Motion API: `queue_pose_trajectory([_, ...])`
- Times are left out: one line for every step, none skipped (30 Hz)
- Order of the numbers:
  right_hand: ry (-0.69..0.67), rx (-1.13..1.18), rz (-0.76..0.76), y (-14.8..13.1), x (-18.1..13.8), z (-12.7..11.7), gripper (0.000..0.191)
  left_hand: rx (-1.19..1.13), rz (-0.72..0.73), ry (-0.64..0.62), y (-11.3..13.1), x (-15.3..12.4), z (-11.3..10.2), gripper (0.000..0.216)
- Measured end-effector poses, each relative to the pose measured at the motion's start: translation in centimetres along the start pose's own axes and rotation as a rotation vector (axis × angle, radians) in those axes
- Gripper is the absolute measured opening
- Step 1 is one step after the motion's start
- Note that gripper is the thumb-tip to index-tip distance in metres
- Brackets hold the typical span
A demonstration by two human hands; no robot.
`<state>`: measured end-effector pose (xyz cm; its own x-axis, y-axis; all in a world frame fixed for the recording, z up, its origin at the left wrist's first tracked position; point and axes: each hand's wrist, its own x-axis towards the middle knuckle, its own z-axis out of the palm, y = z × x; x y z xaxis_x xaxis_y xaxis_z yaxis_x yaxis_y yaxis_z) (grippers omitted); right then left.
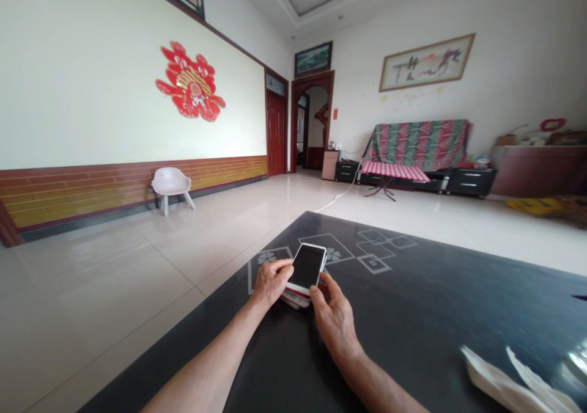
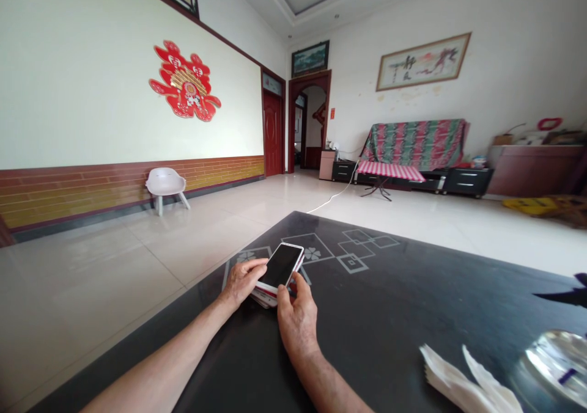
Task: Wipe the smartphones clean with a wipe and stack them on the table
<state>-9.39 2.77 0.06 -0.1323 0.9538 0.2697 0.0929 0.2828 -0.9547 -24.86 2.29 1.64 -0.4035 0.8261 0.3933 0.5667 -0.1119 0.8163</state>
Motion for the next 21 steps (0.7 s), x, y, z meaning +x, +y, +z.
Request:
queue_pose_trajectory([-0.001, 0.001, -0.006, 0.1, 0.0, 0.0, 0.056, -0.007, -0.006, -0.004, -0.1, 0.1, 0.0, 0.028])
queue_pose_trajectory([-0.003, 0.002, -0.010, 0.1, 0.0, 0.0, 0.055, -0.014, -0.012, -0.008, -0.3, 0.1, 0.0, 0.028])
queue_pose_trajectory([-0.005, 0.000, -0.014, 0.1, 0.0, 0.0, 0.054, -0.021, -0.018, -0.011, -0.4, 0.2, 0.0, 0.028])
queue_pose_trajectory([-0.007, -0.002, -0.015, 0.1, -0.1, 0.0, 0.054, -0.029, -0.022, -0.015, -0.5, 0.2, 0.0, 0.028])
queue_pose_trajectory([-0.008, -0.002, -0.015, 0.0, -0.1, 0.0, 0.054, -0.037, -0.026, -0.018, -0.6, 0.3, 0.0, 0.029])
queue_pose_trajectory([-0.010, -0.002, -0.011, -0.1, -0.2, 0.0, 0.054, -0.046, -0.028, -0.020, -0.7, 0.3, 0.1, 0.029])
queue_pose_trajectory([-0.013, -0.001, -0.008, -0.2, -0.3, 0.0, 0.054, -0.054, -0.029, -0.022, -0.8, 0.3, 0.1, 0.029])
queue_pose_trajectory([-0.015, -0.001, -0.006, -0.3, -0.4, 0.0, 0.054, -0.063, -0.030, -0.023, -0.9, 0.3, 0.1, 0.028])
queue_pose_trajectory([-0.016, -0.002, -0.006, -0.3, -0.5, 0.0, 0.053, -0.071, -0.031, -0.023, -0.9, 0.4, 0.1, 0.028])
queue_pose_trajectory([-0.016, -0.005, -0.007, -0.4, -0.6, -0.1, 0.052, -0.078, -0.032, -0.022, -1.0, 0.4, 0.1, 0.028])
queue_pose_trajectory([-0.016, -0.009, -0.010, -0.4, -0.6, -0.1, 0.052, -0.084, -0.034, -0.021, -1.1, 0.4, 0.1, 0.028])
queue_pose_trajectory([-0.013, -0.014, -0.013, -0.4, -0.7, -0.1, 0.051, -0.091, -0.036, -0.022, -1.1, 0.4, 0.1, 0.028])
queue_pose_trajectory([-0.010, -0.018, -0.015, -0.4, -0.7, 0.0, 0.051, -0.097, -0.038, -0.022, -1.2, 0.4, 0.1, 0.028])
queue_pose_trajectory([-0.005, -0.020, -0.017, -0.3, -0.7, 0.0, 0.050, -0.104, -0.039, -0.022, -1.2, 0.5, 0.2, 0.028])
queue_pose_trajectory([0.002, -0.019, -0.022, -0.3, -0.7, 0.0, 0.050, -0.110, -0.040, -0.023, -1.2, 0.5, 0.2, 0.028])
queue_pose_trajectory([0.012, -0.015, -0.030, -0.3, -0.7, 0.1, 0.049, -0.116, -0.041, -0.024, -1.3, 0.5, 0.2, 0.028])
queue_pose_trajectory([0.024, -0.009, -0.038, -0.3, -0.7, 0.1, 0.048, -0.122, -0.043, -0.025, -1.3, 0.5, 0.2, 0.029])
queue_pose_trajectory([0.040, 0.000, -0.046, -0.3, -0.7, 0.1, 0.047, -0.127, -0.045, -0.024, -1.3, 0.6, 0.2, 0.029])
queue_pose_trajectory([0.055, 0.010, -0.050, -0.4, -0.7, 0.1, 0.048, -0.132, -0.047, -0.024, -1.4, 0.6, 0.2, 0.029])
queue_pose_trajectory([0.063, 0.021, -0.048, -0.4, -0.6, 0.1, 0.048, -0.138, -0.048, -0.024, -1.4, 0.6, 0.3, 0.029])
queue_pose_trajectory([0.061, 0.031, -0.042, -0.5, -0.5, 0.0, 0.049, -0.146, -0.049, -0.027, -1.5, 0.6, 0.3, 0.030])
